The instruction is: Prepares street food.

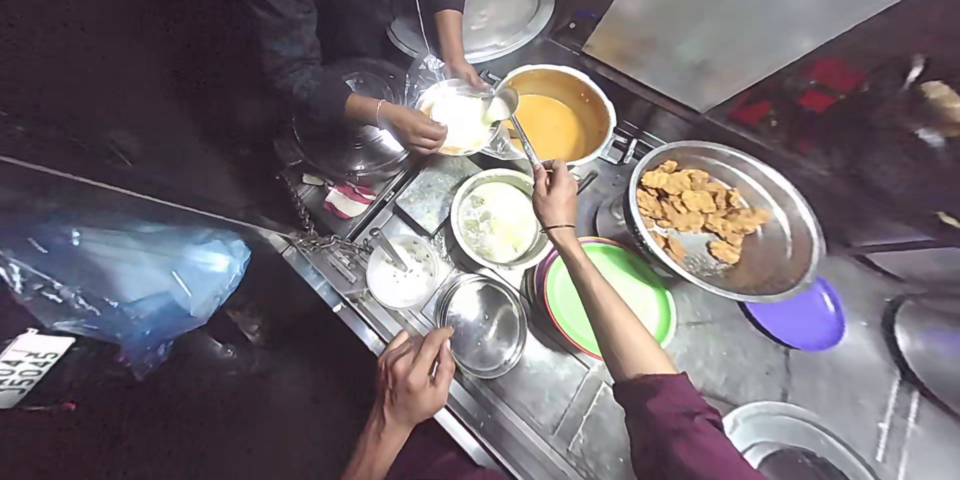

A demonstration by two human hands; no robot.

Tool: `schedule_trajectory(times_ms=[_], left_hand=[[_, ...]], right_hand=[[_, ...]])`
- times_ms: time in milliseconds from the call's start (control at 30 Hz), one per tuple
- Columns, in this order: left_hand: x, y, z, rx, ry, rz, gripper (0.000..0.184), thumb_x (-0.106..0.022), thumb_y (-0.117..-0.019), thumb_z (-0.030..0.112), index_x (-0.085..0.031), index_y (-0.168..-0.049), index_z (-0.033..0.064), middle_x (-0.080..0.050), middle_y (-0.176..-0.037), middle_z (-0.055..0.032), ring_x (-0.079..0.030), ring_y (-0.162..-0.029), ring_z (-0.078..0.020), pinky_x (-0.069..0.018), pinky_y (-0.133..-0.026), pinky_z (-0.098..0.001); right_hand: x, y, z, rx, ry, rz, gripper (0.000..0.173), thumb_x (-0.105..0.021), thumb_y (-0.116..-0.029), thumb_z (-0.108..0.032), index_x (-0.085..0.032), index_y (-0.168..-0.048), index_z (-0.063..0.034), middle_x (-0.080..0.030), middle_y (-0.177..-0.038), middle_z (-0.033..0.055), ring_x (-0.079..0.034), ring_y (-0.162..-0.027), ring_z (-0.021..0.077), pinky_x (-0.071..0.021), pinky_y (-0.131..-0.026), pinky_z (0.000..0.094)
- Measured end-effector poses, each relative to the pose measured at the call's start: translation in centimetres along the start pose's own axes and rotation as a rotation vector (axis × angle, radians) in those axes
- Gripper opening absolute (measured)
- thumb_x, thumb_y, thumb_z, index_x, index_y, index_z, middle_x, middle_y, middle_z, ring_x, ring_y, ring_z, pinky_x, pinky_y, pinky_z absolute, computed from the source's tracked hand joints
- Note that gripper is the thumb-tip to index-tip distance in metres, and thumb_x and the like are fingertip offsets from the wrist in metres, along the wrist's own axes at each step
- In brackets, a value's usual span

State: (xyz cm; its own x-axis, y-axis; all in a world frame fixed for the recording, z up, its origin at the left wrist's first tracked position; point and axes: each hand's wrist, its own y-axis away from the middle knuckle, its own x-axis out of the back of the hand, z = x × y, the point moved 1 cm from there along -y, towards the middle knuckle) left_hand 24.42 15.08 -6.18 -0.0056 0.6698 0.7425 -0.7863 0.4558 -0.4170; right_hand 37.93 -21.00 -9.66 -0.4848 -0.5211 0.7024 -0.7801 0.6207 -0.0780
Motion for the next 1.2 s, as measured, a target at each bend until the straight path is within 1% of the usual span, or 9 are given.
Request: schedule_trajectory(times_ms=[200, 300, 433, 600, 700, 800, 967, 1067, 1200], left_hand=[[0.0, 0.0, 0.0, 0.002, 0.002, -0.001, 0.025, -0.057, -0.0977, 0.029, -0.078, -0.103, 0.0176, -0.063, -0.063, 0.0075, -0.056, -0.054, -0.0050, -0.0473, -0.054, -0.0268], [0.1, -0.2, 0.1, 0.007, 0.006, -0.002, 0.024, -0.058, -0.0972, 0.028, -0.078, -0.102, 0.0161, -0.064, -0.062, 0.0060, -0.056, -0.053, -0.0065, -0.0466, -0.054, -0.0277], [0.0, 0.1, 0.2, 0.027, 0.017, -0.023, 0.024, -0.058, -0.0977, 0.026, -0.079, -0.102, 0.0145, -0.067, -0.065, 0.0039, -0.058, -0.056, -0.0085, -0.0475, -0.055, -0.0294], [0.0, -0.2, 0.1, 0.027, 0.016, -0.015, 0.024, -0.059, -0.0971, 0.025, -0.079, -0.101, 0.0136, -0.067, -0.065, 0.0032, -0.057, -0.054, -0.0081, -0.0469, -0.055, -0.0287], [0.0, -0.1, 0.1, 0.001, 0.012, -0.023, 0.024, -0.059, -0.0971, 0.026, -0.079, -0.099, 0.0134, -0.066, -0.063, 0.0026, -0.056, -0.052, -0.0092, -0.0456, -0.054, -0.0294], [0.2, -0.1, 0.0, -0.020, 0.013, -0.041, 0.024, -0.059, -0.0970, 0.025, -0.079, -0.100, 0.0123, -0.066, -0.063, 0.0021, -0.057, -0.053, -0.0101, -0.0461, -0.054, -0.0300], [0.2, -0.1, -0.1, -0.011, 0.012, -0.031, 0.025, -0.058, -0.0971, 0.025, -0.079, -0.102, 0.0117, -0.062, -0.059, 0.0024, -0.054, -0.051, -0.0107, -0.0447, -0.053, -0.0302], [0.3, -0.1, -0.1, 0.009, 0.013, -0.021, 0.025, -0.058, -0.0972, 0.024, -0.079, -0.102, 0.0109, -0.063, -0.059, 0.0021, -0.054, -0.051, -0.0114, -0.0448, -0.053, -0.0310], [0.2, 0.0, -0.1, 0.020, 0.032, -0.016, 0.024, -0.059, -0.0965, 0.023, -0.079, -0.102, 0.0107, -0.065, -0.062, 0.0013, -0.057, -0.053, -0.0114, -0.0472, -0.054, -0.0308]], right_hand=[[-0.4, 0.4, 0.4, 0.159, 0.177, 0.055, 0.034, -0.042, -0.1100, -0.033, -0.058, -0.122, -0.0054, -0.066, -0.076, 0.0163, -0.068, -0.065, 0.0375, -0.0541, -0.058, 0.0572], [0.5, 1.9, 0.4, -0.003, -0.291, -0.080, 0.030, -0.048, -0.1096, -0.036, -0.057, -0.120, -0.0091, -0.058, -0.073, 0.0105, -0.054, -0.052, 0.0233, -0.0488, -0.049, 0.0408], [2.2, 7.3, 1.0, -0.437, -0.979, -0.155, 0.017, -0.052, -0.1077, -0.035, -0.051, -0.096, -0.0216, -0.034, -0.058, -0.0076, -0.027, -0.042, 0.0036, -0.0267, -0.039, 0.0195], [4.3, 11.8, 6.8, -0.234, -0.146, -0.235, 0.028, -0.054, -0.1079, -0.031, -0.061, -0.118, -0.0059, -0.063, -0.076, 0.0108, -0.058, -0.058, 0.0232, -0.0521, -0.057, 0.0444], [3.9, 12.8, 7.0, 0.002, 0.390, -0.376, 0.025, -0.052, -0.1076, -0.027, -0.061, -0.122, -0.0089, -0.068, -0.079, 0.0175, -0.068, -0.068, 0.0400, -0.0540, -0.061, 0.0610], [2.6, 11.9, 6.4, 0.270, 0.673, -0.500, 0.031, -0.059, -0.0984, -0.005, -0.057, -0.130, -0.0063, -0.064, -0.095, 0.0266, -0.066, -0.068, 0.0469, -0.0524, -0.054, 0.0599], [0.2, 6.3, 6.1, 0.483, 0.896, -0.730, 0.033, -0.050, -0.1002, 0.002, -0.052, -0.133, 0.0049, -0.062, -0.107, 0.0356, -0.066, -0.087, 0.0547, -0.0548, -0.068, 0.0638], [0.7, 4.5, 5.4, 0.466, 0.946, -0.840, 0.022, -0.048, -0.1030, -0.004, -0.059, -0.121, 0.0031, -0.067, -0.099, 0.0291, -0.069, -0.088, 0.0505, -0.0546, -0.070, 0.0636], [2.2, 3.0, 3.8, 0.113, 0.923, -0.878, 0.021, -0.060, -0.0958, -0.016, -0.067, -0.108, -0.0001, -0.069, -0.100, 0.0284, -0.068, -0.097, 0.0505, -0.0530, -0.075, 0.0688]])
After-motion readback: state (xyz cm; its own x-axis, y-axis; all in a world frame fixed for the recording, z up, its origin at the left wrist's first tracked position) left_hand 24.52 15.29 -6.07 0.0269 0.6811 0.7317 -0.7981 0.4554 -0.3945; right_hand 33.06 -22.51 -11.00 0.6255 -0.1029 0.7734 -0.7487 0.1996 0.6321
